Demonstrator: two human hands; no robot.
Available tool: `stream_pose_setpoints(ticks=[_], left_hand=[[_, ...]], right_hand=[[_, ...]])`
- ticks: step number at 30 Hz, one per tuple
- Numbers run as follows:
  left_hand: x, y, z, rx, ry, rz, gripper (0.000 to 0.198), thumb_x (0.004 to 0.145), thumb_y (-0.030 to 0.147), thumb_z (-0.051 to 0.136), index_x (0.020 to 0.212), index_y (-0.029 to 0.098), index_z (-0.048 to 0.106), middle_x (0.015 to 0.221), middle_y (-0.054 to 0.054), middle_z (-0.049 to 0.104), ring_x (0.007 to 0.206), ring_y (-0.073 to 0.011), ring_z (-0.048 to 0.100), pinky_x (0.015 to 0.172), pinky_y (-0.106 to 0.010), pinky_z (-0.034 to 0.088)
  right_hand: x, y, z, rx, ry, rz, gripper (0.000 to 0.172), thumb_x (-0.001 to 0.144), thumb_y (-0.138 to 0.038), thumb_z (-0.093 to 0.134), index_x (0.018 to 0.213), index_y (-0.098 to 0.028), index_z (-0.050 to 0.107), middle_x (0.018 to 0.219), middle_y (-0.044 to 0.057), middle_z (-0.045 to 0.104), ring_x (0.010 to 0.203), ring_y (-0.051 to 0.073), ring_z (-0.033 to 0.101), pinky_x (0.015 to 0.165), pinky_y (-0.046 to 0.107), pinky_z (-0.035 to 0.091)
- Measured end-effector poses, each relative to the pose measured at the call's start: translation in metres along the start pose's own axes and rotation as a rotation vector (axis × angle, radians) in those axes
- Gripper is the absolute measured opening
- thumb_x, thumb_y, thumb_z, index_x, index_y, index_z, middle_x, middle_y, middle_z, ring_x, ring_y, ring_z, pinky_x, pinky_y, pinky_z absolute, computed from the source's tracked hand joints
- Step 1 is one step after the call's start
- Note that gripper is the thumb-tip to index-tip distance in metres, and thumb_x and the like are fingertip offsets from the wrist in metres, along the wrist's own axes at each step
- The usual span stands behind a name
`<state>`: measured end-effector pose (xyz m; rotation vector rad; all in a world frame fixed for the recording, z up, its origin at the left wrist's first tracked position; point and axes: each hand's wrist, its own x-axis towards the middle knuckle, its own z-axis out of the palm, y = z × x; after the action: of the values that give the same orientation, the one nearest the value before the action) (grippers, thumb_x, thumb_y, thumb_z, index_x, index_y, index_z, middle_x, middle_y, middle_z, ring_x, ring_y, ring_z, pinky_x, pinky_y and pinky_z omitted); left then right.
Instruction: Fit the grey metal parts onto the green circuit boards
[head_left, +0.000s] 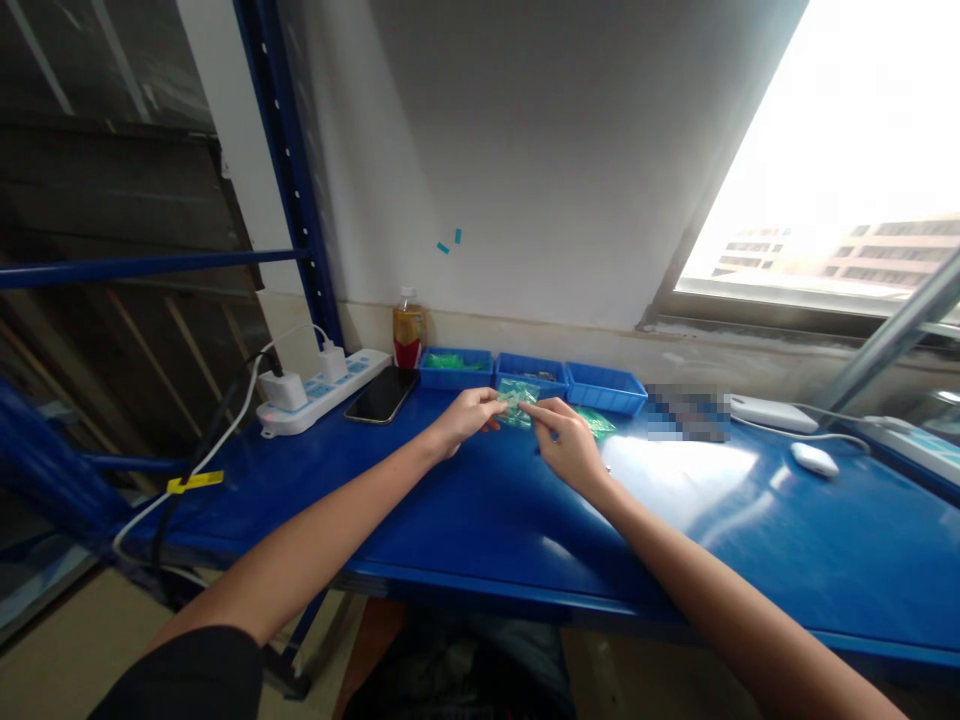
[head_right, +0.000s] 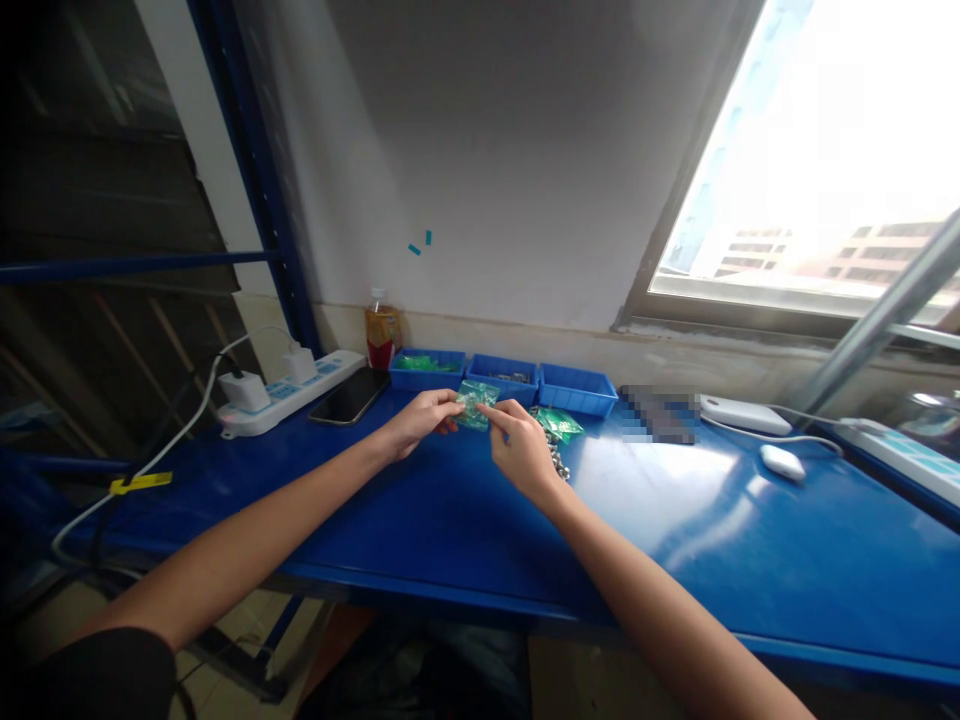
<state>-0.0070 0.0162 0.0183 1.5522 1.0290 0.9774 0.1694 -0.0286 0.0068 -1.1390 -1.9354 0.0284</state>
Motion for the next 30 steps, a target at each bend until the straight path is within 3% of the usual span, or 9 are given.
stream_pose_setpoints(ticks=[4, 8, 12, 14, 16, 20, 23, 27, 30], left_hand=[[0.000, -0.003, 0.004, 0.058, 0.049, 0.150, 0.020, 0.075, 0.030, 0.063, 0.087, 0.014, 0.060, 0.076, -0.002, 0.064, 0.060, -0.0115, 0.058, 0.054, -0.021, 0.042], [0.002, -0.004, -0.002, 0.304, 0.234, 0.324, 0.018, 0.079, 0.033, 0.060, 0.085, 0.016, 0.061, 0.073, -0.002, 0.065, 0.063, -0.0146, 0.060, 0.060, -0.024, 0.045], [0.011, 0.002, -0.026, 0.629, 0.489, 0.438, 0.019, 0.083, 0.034, 0.057, 0.094, 0.019, 0.063, 0.085, -0.005, 0.069, 0.071, -0.0174, 0.062, 0.068, -0.026, 0.044], [0.022, 0.006, -0.042, 0.743, 0.608, 0.412, 0.023, 0.083, 0.034, 0.058, 0.101, 0.020, 0.062, 0.087, -0.006, 0.070, 0.077, -0.0199, 0.063, 0.070, -0.027, 0.044], [0.036, 0.012, -0.059, 0.822, 0.656, 0.392, 0.025, 0.083, 0.032, 0.058, 0.107, 0.022, 0.060, 0.093, -0.006, 0.070, 0.083, -0.0213, 0.063, 0.074, -0.029, 0.043], [0.069, 0.022, -0.084, 0.986, 0.618, 0.322, 0.026, 0.085, 0.033, 0.055, 0.109, 0.024, 0.062, 0.100, -0.008, 0.069, 0.093, -0.0244, 0.062, 0.079, -0.033, 0.043], [0.088, 0.027, -0.092, 1.087, 0.557, 0.285, 0.031, 0.087, 0.037, 0.050, 0.114, 0.025, 0.060, 0.107, -0.008, 0.067, 0.099, -0.0267, 0.060, 0.082, -0.036, 0.043], [0.103, 0.027, -0.087, 1.189, 0.343, 0.193, 0.043, 0.083, 0.047, 0.053, 0.119, 0.024, 0.059, 0.116, -0.012, 0.062, 0.112, -0.0320, 0.051, 0.088, -0.041, 0.041], [0.103, 0.023, -0.072, 1.221, 0.342, 0.180, 0.058, 0.082, 0.058, 0.049, 0.125, 0.020, 0.054, 0.125, -0.017, 0.055, 0.121, -0.0380, 0.040, 0.092, -0.050, 0.038]], right_hand=[[0.001, -0.005, -0.002, -0.011, 0.033, -0.003, 0.036, 0.086, -0.019, 0.042, 0.109, -0.026, 0.069, 0.109, 0.005, 0.065, 0.098, 0.020, 0.062, 0.083, 0.031, 0.049], [-0.001, -0.006, 0.000, -0.032, -0.023, 0.000, 0.030, 0.086, -0.022, 0.046, 0.103, -0.024, 0.070, 0.121, 0.007, 0.060, 0.108, 0.023, 0.059, 0.091, 0.036, 0.049], [-0.003, -0.001, 0.004, -0.038, -0.075, 0.007, 0.028, 0.086, -0.027, 0.047, 0.103, -0.020, 0.069, 0.123, 0.012, 0.054, 0.108, 0.024, 0.058, 0.091, 0.038, 0.049], [-0.003, 0.002, 0.005, -0.052, -0.084, 0.007, 0.028, 0.086, -0.029, 0.049, 0.104, -0.019, 0.069, 0.119, 0.013, 0.053, 0.107, 0.025, 0.056, 0.090, 0.038, 0.049], [-0.003, 0.004, 0.005, -0.060, -0.082, 0.001, 0.027, 0.086, -0.029, 0.051, 0.104, -0.020, 0.068, 0.115, 0.013, 0.051, 0.106, 0.025, 0.055, 0.089, 0.038, 0.049], [-0.003, 0.008, 0.006, -0.071, -0.059, -0.023, 0.025, 0.085, -0.027, 0.053, 0.103, -0.020, 0.068, 0.110, 0.012, 0.049, 0.104, 0.024, 0.053, 0.093, 0.040, 0.047], [-0.003, 0.009, 0.007, -0.070, -0.040, -0.038, 0.024, 0.084, -0.024, 0.052, 0.103, -0.020, 0.067, 0.109, 0.011, 0.048, 0.103, 0.024, 0.052, 0.092, 0.041, 0.046], [-0.001, 0.008, 0.005, -0.068, 0.048, -0.029, 0.034, 0.082, -0.011, 0.043, 0.109, -0.019, 0.063, 0.115, 0.011, 0.045, 0.099, 0.022, 0.052, 0.089, 0.039, 0.048], [0.003, 0.008, -0.003, -0.089, 0.149, -0.009, 0.040, 0.078, -0.005, 0.038, 0.107, -0.018, 0.062, 0.115, 0.012, 0.045, 0.097, 0.021, 0.053, 0.087, 0.036, 0.047]])
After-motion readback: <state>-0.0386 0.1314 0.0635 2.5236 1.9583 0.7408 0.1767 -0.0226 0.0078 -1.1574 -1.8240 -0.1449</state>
